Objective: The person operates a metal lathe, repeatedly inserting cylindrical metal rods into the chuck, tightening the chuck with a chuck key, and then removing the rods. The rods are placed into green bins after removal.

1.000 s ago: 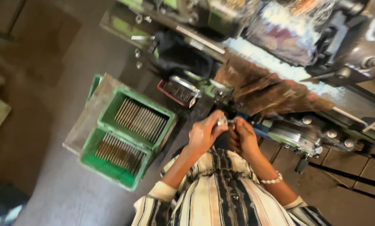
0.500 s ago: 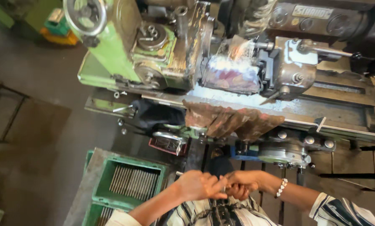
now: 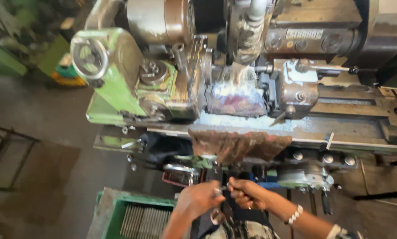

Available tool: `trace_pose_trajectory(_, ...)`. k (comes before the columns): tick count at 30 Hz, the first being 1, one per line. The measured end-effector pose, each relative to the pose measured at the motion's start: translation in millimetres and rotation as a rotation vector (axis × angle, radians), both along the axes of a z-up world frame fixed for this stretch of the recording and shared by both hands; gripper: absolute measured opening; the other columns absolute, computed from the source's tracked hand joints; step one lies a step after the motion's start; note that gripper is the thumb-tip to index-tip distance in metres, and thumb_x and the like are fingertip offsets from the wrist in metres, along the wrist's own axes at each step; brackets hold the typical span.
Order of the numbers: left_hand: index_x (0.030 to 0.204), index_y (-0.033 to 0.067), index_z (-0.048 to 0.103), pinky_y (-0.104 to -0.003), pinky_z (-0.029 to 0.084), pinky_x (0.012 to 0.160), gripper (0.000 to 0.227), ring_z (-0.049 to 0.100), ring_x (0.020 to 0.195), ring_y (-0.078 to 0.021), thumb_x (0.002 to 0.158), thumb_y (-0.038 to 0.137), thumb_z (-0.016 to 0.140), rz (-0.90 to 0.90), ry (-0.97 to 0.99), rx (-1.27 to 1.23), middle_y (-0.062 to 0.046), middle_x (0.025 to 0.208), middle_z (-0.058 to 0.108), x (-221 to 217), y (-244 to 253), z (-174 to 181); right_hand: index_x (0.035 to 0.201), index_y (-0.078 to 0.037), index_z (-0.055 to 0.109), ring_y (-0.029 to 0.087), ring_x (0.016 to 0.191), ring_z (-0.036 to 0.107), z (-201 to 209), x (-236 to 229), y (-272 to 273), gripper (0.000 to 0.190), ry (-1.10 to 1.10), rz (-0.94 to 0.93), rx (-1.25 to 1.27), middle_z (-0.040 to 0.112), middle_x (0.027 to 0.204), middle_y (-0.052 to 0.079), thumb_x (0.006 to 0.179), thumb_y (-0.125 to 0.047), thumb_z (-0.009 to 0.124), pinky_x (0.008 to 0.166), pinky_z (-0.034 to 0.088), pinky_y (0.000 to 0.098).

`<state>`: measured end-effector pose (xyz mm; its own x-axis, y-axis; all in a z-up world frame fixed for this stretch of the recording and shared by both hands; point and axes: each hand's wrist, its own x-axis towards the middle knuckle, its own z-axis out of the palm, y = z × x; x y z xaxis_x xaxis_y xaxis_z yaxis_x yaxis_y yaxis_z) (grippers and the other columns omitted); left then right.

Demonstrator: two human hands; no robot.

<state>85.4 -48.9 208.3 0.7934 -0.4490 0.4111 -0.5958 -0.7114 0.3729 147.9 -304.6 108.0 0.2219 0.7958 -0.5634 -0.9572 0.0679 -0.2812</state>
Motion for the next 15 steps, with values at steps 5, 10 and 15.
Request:
trace_pose_trajectory(5, 0.105, 0.0144, 0.062, -0.030, 0.048, 0.054, 0.037, 0.061, 0.064, -0.0154, 0.103, 0.051, 0.060, 0.770, 0.375, -0.908, -0.001, 0.075, 0.062, -3.2, -7.5, -93.0, 0.097, -0.008, 0.063, 0.028, 0.068, 0.062, -13.5, -17.2, 31.0, 0.018, -1.538, -0.356, -0.520, 0.064, 0.077, 0.010, 0.104, -0.025, 0.060, 0.063, 0.055, 0.0346)
trace_pose_trajectory(10, 0.102, 0.0129, 0.063, -0.029, 0.043, 0.051, 0.034, 0.057, 0.060, -0.0141, 0.099, 0.046, 0.063, 0.951, 0.896, -1.159, -0.001, 0.073, 0.060, 34.4, -1.2, -149.8, 0.097, -0.009, 0.068, 0.033, 0.079, 0.075, -11.9, -19.3, 79.5, 0.010, -1.858, -0.228, -0.375, 0.073, 0.084, 0.016, 0.094, -0.018, 0.069, 0.067, 0.059, 0.0400)
trace_pose_trajectory(15, 0.099, 0.0114, 0.063, -0.028, 0.039, 0.048, 0.030, 0.053, 0.056, -0.0129, 0.096, 0.041, 0.067, 0.958, 1.103, -1.223, -0.001, 0.070, 0.058, 49.1, 14.6, -149.4, 0.100, -0.010, 0.065, 0.034, 0.082, 0.075, -8.2, 5.2, 110.1, 0.010, -1.881, 0.017, -0.298, 0.073, 0.086, 0.015, 0.098, -0.019, 0.068, 0.069, 0.059, 0.0416)
